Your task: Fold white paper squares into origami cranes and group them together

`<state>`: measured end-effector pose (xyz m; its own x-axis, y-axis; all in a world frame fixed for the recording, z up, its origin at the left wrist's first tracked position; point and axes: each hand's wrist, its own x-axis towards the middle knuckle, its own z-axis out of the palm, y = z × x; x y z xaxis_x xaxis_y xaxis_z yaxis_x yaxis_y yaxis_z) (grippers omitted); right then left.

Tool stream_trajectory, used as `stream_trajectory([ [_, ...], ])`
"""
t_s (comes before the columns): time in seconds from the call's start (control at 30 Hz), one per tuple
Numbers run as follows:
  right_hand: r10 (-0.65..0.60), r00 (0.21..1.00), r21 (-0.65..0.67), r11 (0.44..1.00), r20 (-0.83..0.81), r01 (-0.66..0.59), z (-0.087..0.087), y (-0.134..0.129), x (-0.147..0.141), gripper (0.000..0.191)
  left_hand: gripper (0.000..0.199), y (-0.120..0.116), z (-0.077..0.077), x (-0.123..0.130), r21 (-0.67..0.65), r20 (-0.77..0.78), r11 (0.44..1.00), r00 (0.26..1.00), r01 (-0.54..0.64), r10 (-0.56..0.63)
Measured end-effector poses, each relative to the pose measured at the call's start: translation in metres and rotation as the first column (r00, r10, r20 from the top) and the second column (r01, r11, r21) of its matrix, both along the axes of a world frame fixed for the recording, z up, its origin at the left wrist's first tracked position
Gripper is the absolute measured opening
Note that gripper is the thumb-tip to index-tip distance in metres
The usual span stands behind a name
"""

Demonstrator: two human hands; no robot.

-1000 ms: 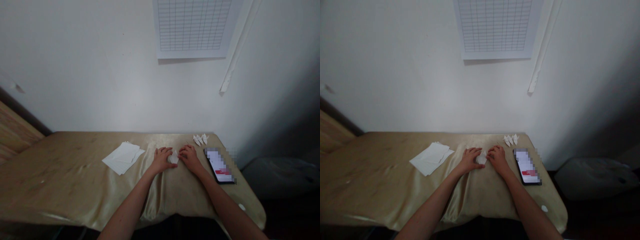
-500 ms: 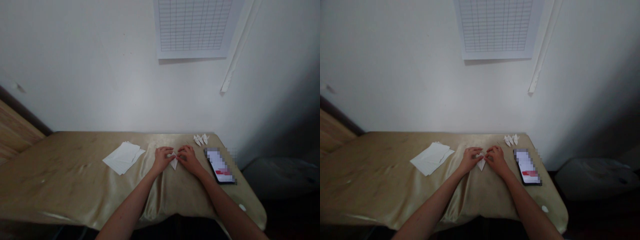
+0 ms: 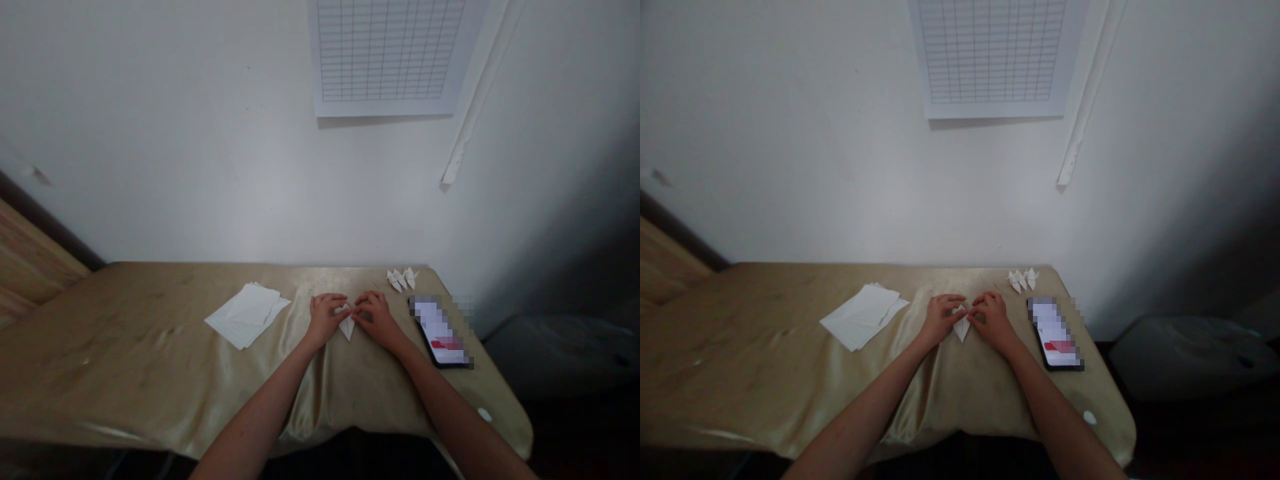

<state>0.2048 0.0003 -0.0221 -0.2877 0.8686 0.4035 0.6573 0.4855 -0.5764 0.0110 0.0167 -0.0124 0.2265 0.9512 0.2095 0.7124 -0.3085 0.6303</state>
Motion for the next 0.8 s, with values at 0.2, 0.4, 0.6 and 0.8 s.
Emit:
stream_trajectory([
  [0.2,0.004,1.0,0.002,1.0,0.006,-0.004,-0.0018,0.0001,0.0001,0.007,0.011,0.0013,-0.0032,0.0001,0.052,0.103,0.997,0.993,-0.059,0.054],
  [0.4,0.023,1.0,-0.009,1.0,0.014,-0.023,-0.0019,0.0005,0.0006,0.004,0.001,0.004,-0.0046,-0.0005,0.128,0.192,0.99,0.981,-0.065,0.039],
  [0.6,0.022,1.0,0.012,1.0,0.002,-0.022,-0.0022,0.0014,0.0007,0.004,0.005,0.0058,-0.0082,0.0003,0.164,0.204,0.984,0.978,-0.074,0.039],
  [0.8,-0.002,1.0,0.016,1.0,-0.016,0.003,0.0013,-0.0006,0.0,0.002,0.006,0.0046,-0.0084,-0.0007,0.163,0.2,0.982,0.978,-0.095,0.061],
])
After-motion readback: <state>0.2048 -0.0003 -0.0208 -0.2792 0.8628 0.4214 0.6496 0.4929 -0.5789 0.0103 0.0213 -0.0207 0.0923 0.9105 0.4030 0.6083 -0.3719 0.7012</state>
